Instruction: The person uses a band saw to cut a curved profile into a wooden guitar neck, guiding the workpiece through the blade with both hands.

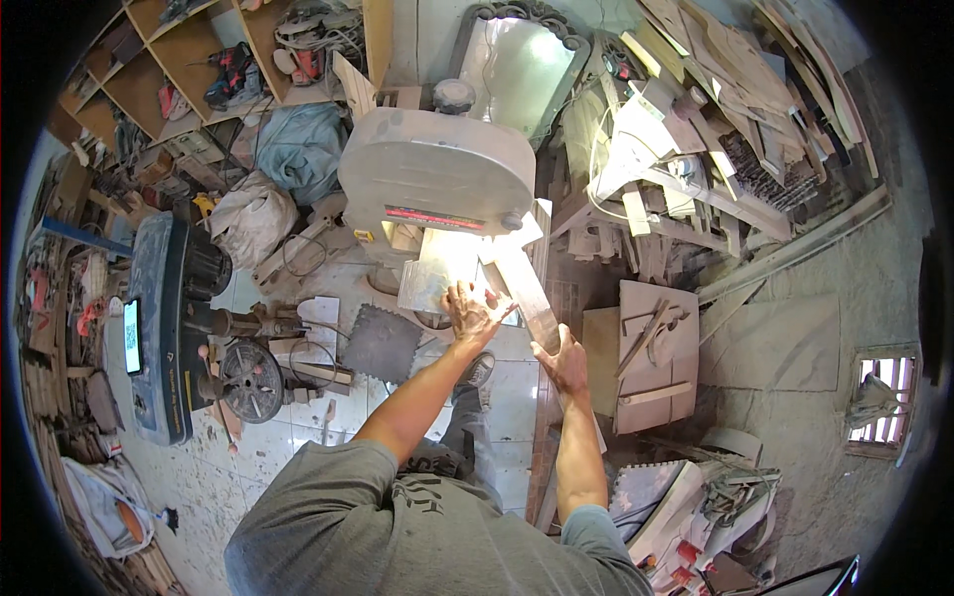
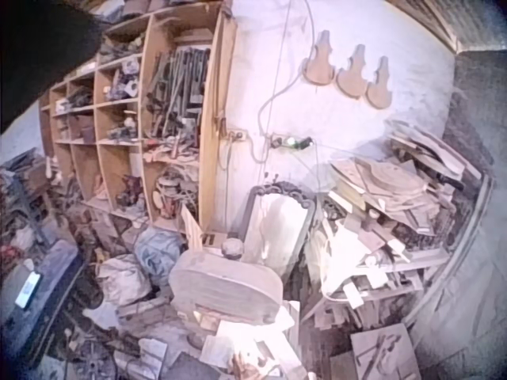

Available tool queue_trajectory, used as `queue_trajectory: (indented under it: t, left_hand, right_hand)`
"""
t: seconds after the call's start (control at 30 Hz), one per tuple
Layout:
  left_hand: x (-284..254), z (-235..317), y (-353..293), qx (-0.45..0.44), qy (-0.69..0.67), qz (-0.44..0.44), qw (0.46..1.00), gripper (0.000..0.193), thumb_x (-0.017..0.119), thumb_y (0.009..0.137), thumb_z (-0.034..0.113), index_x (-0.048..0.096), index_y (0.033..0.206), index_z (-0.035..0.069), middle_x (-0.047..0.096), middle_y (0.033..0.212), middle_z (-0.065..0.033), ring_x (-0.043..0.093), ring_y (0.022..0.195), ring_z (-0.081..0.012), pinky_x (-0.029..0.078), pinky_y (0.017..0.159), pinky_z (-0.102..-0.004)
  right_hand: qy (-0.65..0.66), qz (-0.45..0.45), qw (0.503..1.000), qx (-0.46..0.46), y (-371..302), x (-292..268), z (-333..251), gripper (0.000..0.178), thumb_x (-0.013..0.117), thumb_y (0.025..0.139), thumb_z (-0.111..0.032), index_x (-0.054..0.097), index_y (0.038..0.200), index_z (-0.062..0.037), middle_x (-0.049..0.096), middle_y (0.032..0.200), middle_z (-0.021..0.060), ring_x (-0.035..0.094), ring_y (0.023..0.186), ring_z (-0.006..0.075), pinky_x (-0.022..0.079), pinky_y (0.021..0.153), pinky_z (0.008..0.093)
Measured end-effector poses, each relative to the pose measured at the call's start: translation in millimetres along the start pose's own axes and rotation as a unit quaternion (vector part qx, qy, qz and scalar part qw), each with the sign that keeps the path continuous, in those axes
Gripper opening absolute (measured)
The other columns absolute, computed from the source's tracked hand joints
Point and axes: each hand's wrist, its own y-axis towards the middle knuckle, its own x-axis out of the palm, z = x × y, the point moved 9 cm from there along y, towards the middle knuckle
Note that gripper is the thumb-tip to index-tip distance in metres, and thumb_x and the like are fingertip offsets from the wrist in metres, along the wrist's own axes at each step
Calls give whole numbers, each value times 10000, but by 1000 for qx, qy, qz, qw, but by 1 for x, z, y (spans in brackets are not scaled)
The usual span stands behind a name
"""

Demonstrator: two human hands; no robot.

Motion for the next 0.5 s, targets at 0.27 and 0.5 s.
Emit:
queue_trajectory:
  t: [0.27,0.5]
  left_hand:
    - [2,-1,0,-8,6,-1,1000,566,837,612,697,713,779,170,485,1098,-61,416,1102,-280,302,962,-474]
    - [5,-1,0,-23,6,-30,999,593,823,623,715,707,794,158,479,1111,-63,409,1118,-283,293,977,-478]
  right_hand:
    - [-14,3,1000,4,1,0,3,794,753,806,-532,513,1334,10,672,1003,369,662,937,520,530,816,568]
    - [-5,3,1000,6,2,3,4,794,752,803,-538,516,1329,8,674,992,365,665,914,523,539,798,562]
